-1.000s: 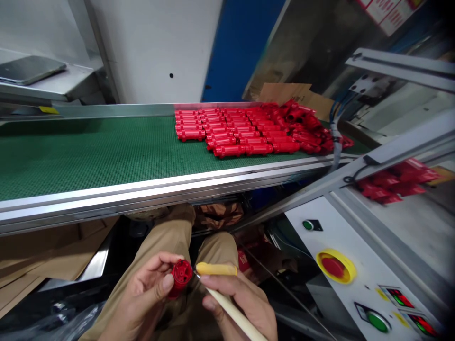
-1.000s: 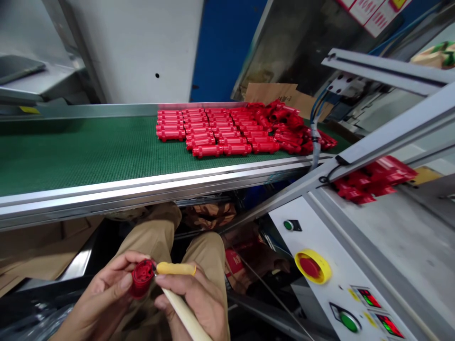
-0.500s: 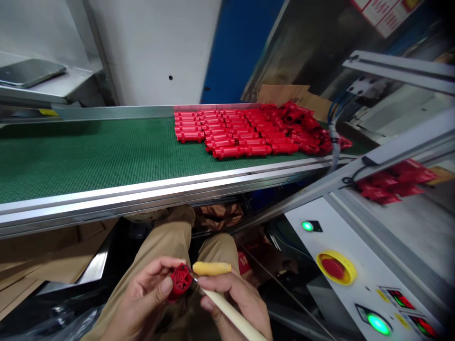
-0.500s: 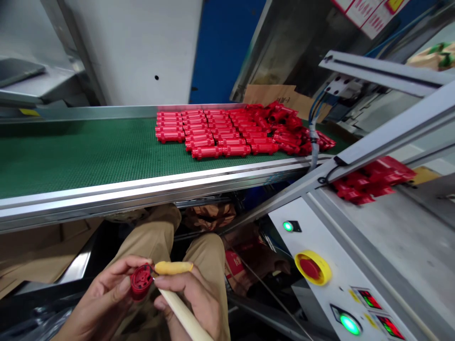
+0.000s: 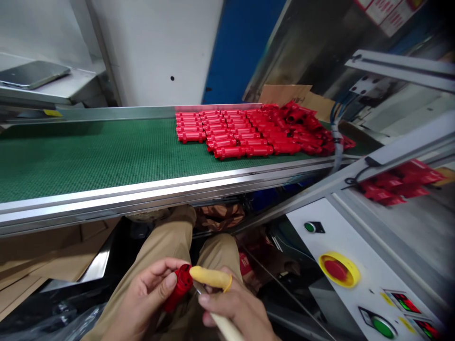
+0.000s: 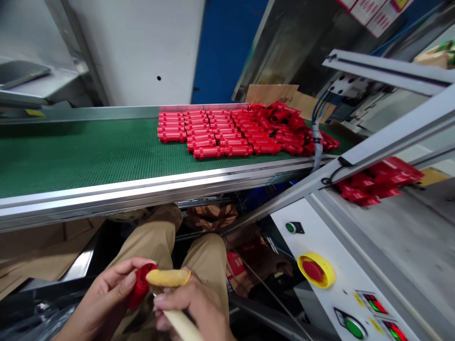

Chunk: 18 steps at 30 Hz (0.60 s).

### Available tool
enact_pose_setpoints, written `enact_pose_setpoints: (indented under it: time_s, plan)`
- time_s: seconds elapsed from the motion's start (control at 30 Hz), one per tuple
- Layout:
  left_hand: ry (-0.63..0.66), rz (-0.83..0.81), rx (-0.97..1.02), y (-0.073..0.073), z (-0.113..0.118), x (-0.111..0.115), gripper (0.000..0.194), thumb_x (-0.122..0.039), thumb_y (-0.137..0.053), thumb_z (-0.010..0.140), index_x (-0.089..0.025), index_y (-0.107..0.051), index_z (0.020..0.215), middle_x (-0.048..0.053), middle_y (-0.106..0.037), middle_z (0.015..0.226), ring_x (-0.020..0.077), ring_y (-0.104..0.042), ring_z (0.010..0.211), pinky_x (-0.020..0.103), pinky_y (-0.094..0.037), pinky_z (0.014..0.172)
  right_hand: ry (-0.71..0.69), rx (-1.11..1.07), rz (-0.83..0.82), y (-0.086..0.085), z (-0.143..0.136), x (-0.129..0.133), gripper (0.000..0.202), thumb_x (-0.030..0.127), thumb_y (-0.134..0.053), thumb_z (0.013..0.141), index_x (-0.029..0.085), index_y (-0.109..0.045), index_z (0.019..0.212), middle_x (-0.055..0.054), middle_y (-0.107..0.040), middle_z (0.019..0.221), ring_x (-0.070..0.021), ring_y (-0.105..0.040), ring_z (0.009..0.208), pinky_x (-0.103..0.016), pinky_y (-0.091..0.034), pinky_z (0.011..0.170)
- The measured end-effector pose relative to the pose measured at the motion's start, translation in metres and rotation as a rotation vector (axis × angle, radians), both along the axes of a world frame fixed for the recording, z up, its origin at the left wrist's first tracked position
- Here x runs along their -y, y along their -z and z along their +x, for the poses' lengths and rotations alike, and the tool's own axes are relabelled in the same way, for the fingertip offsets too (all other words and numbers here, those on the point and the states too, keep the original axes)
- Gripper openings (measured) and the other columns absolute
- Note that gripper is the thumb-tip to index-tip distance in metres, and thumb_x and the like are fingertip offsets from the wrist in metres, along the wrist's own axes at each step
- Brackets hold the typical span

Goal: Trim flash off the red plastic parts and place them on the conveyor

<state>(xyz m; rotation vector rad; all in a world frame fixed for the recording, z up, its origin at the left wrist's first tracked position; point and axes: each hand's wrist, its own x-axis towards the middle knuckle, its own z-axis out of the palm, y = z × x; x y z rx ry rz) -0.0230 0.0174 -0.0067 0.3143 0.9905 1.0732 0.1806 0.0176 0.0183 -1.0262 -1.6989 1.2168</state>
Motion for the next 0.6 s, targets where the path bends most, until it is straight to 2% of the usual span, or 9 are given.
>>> enact_pose_setpoints:
  time_s: [0.13,0.2,0.3,0.37,0.47,0.6]
  plan:
    - [-0.017,0.006,0.042,0.005,-0.002,-0.002,0.032,-0.041,-0.09,0.077,-0.018,-0.085,0.099,0.01,-0.085,0.09,0.0174,-0.072,0.081,0.022,-0.052,0.078,-0.158,-0.27,-0.243,-0.009,0.012,-0.001,0.044,0.068,-0.063,0.095,0.024,-0.067,0.092,-0.002,-0.075,0.069,-0.0131,-0.069,0.051,-0.019,-0.054,0.046]
    - [-0.004,0.0,0.099,0.008,-0.003,-0.003,0.032,-0.039,-0.088,0.08,-0.017,-0.085,0.102,0.012,-0.085,0.096,0.0189,-0.073,0.089,0.023,-0.053,0.084,-0.197,-0.338,-0.299,-0.016,0.017,-0.008,0.047,0.069,-0.063,0.095,0.023,-0.067,0.088,-0.003,-0.075,0.067,-0.0126,-0.068,0.049,-0.018,-0.053,0.044]
    - [0.012,-0.012,0.191,0.009,-0.004,-0.003,0.03,-0.036,-0.085,0.083,-0.014,-0.084,0.103,0.011,-0.084,0.094,0.019,-0.073,0.087,0.026,-0.054,0.083,0.018,-0.199,-0.102,-0.02,0.015,-0.019,0.023,0.046,-0.07,0.1,0.024,-0.075,0.101,-0.006,-0.082,0.088,-0.0175,-0.079,0.078,-0.024,-0.064,0.07]
    - [0.03,-0.005,0.237,0.009,-0.003,-0.003,0.031,-0.04,-0.082,0.086,-0.013,-0.083,0.102,0.009,-0.08,0.082,0.0167,-0.069,0.073,0.025,-0.054,0.071,0.115,-0.053,0.073,-0.017,0.008,-0.024,0.011,0.03,-0.075,0.098,0.027,-0.078,0.108,-0.006,-0.083,0.1,-0.0189,-0.079,0.095,-0.025,-0.064,0.084]
    - [0.077,0.043,0.28,0.012,-0.001,-0.002,0.037,-0.05,-0.073,0.091,-0.014,-0.079,0.095,0.006,-0.072,0.063,0.013,-0.06,0.052,0.022,-0.045,0.051,0.04,0.014,0.221,-0.013,-0.004,-0.026,0.016,0.028,-0.077,0.096,0.027,-0.079,0.112,-0.005,-0.084,0.102,-0.0187,-0.08,0.094,-0.023,-0.064,0.085]
    - [0.134,0.016,0.264,0.015,-0.001,-0.001,0.043,-0.057,-0.068,0.093,-0.016,-0.073,0.085,0.003,-0.067,0.052,0.0095,-0.052,0.039,0.018,-0.036,0.041,-0.007,-0.034,0.292,-0.013,-0.014,-0.026,0.018,0.036,-0.075,0.098,0.025,-0.081,0.111,-0.006,-0.085,0.097,-0.018,-0.081,0.086,-0.022,-0.064,0.083]
